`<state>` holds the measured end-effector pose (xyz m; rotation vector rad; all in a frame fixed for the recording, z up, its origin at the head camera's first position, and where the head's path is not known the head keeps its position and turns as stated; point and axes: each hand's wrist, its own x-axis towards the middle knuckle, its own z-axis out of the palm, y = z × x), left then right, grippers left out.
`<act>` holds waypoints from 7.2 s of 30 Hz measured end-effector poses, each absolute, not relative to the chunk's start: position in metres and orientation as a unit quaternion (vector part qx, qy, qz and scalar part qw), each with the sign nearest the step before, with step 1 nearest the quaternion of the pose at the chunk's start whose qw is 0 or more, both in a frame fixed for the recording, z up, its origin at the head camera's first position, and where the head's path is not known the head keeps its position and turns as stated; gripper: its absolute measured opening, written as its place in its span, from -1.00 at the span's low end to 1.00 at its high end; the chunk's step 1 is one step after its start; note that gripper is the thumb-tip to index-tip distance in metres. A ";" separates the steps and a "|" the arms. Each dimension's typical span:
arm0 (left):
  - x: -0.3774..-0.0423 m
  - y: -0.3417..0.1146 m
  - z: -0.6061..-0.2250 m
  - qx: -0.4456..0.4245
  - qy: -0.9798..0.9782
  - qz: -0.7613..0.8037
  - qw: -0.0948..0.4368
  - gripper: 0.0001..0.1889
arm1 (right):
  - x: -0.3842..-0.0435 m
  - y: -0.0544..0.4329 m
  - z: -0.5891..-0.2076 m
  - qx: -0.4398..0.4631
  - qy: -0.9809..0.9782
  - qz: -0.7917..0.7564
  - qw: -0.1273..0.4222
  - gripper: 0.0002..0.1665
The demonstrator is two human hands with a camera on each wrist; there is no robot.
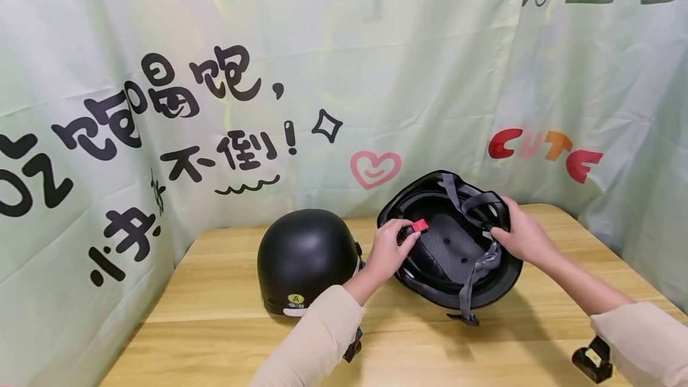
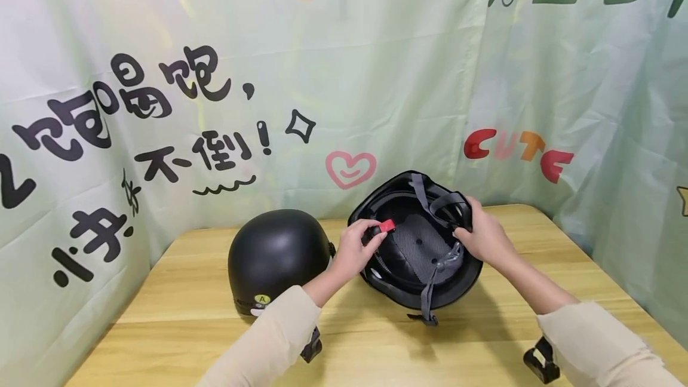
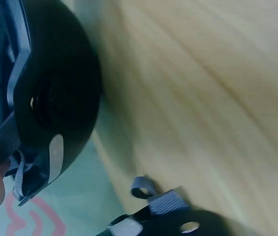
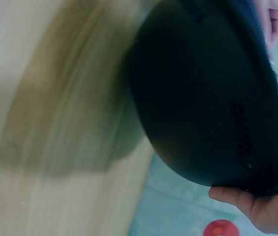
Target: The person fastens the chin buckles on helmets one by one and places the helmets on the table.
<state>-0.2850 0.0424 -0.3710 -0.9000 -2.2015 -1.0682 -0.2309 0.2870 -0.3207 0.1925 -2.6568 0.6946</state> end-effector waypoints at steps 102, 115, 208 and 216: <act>-0.300 0.024 -0.358 -0.319 -0.831 -0.372 0.261 -0.76 | -0.216 0.222 -0.376 0.600 -0.561 -0.092 0.563 -0.66; -0.300 0.024 -0.358 -0.332 -0.836 -0.348 0.263 -0.74 | -0.204 0.208 -0.360 0.544 -0.638 0.086 0.538 -0.61; -0.305 0.018 -0.366 -0.400 -0.825 -0.238 0.320 -0.71 | -0.260 0.204 -0.334 0.007 -0.813 0.563 0.151 -0.68; -0.303 0.020 -0.364 -0.377 -0.837 -0.262 0.296 -0.69 | -0.257 0.203 -0.333 0.007 -0.780 0.618 0.098 -0.60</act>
